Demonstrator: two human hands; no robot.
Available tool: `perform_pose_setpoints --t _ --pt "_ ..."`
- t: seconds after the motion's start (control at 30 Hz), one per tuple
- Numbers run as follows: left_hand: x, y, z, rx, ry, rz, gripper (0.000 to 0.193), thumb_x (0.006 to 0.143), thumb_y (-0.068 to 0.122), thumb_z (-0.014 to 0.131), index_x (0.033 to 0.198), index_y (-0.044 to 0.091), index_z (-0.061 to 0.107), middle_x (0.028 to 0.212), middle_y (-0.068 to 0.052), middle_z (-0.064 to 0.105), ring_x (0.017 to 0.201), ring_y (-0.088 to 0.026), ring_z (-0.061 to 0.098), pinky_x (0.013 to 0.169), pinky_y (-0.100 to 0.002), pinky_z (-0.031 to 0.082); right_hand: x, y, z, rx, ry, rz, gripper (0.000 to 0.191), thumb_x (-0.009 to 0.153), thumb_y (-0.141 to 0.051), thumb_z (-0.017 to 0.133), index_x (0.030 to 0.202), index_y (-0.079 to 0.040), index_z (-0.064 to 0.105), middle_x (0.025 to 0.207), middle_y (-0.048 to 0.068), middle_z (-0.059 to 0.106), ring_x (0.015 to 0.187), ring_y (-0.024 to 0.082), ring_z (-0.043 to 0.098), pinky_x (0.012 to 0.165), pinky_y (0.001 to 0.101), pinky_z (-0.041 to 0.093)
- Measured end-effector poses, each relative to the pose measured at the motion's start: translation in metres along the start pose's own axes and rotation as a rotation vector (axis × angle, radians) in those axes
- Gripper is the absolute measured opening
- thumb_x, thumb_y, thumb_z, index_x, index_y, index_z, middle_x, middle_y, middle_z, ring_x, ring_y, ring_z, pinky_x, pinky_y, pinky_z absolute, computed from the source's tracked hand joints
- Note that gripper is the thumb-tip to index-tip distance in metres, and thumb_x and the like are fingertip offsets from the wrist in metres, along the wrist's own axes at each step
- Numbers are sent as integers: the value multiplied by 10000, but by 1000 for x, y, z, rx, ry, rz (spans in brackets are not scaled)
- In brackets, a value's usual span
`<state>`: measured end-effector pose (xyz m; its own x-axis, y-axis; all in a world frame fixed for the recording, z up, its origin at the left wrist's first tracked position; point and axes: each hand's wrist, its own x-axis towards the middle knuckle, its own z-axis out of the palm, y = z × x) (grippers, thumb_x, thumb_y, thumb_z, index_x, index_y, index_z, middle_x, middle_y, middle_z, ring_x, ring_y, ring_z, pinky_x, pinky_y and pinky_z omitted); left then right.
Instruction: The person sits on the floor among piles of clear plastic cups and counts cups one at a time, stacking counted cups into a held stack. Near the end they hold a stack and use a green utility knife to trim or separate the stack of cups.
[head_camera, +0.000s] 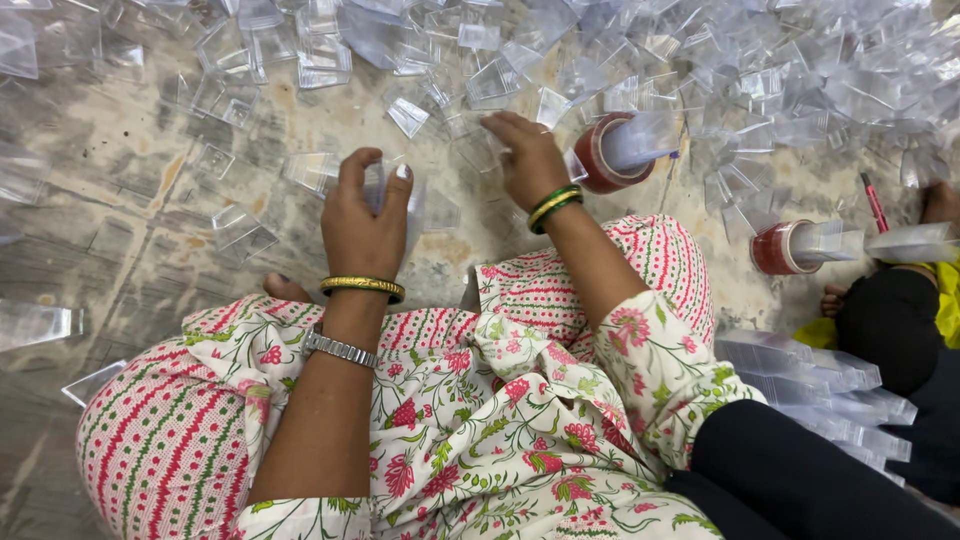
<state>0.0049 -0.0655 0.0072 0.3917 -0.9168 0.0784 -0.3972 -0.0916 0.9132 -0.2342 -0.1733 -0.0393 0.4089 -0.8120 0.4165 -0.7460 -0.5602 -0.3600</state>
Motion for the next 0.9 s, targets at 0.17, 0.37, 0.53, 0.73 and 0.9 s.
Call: perform_pose_setpoints --t 0.17,0.37,0.53,0.73,0.9 --pt "3 -3 -2 -19 99 59 383 977 342 724 1255 93 639 1024 -190 705 909 -322 682 810 -446 530 3 -15 2 -15 -236 432 335 785 5 761 1101 -101 729 1093 151 707 972 294 711 851 401 557" --pt "3 0 -4 -13 128 -22 412 984 376 721 1290 114 637 1008 -167 670 885 -295 656 790 -421 519 -2 -47 -2 477 -253 427 165 919 -46 692 1075 -90 663 1008 61 762 867 252 774 730 331 607" --pt "4 -1 -6 -40 175 24 419 993 377 727 1301 112 626 1062 -158 676 912 -279 659 802 -410 523 -11 -74 10 345 -326 -58 280 859 57 679 1112 -62 653 1101 116 726 960 306 729 787 363 586" --pt "5 -4 -6 -43 168 37 421 1005 374 725 1317 111 622 1069 -167 679 941 -294 660 820 -420 521 -14 -58 -1 175 -262 -155 390 672 13 802 1029 -67 666 1054 118 679 977 364 668 815 427 553" --pt "4 -2 -8 -36 178 38 428 1000 378 723 1319 112 622 1048 -174 679 937 -303 661 826 -428 519 -15 -54 0 278 -359 111 368 725 -28 827 1056 -65 670 1013 108 667 876 288 693 778 388 575"
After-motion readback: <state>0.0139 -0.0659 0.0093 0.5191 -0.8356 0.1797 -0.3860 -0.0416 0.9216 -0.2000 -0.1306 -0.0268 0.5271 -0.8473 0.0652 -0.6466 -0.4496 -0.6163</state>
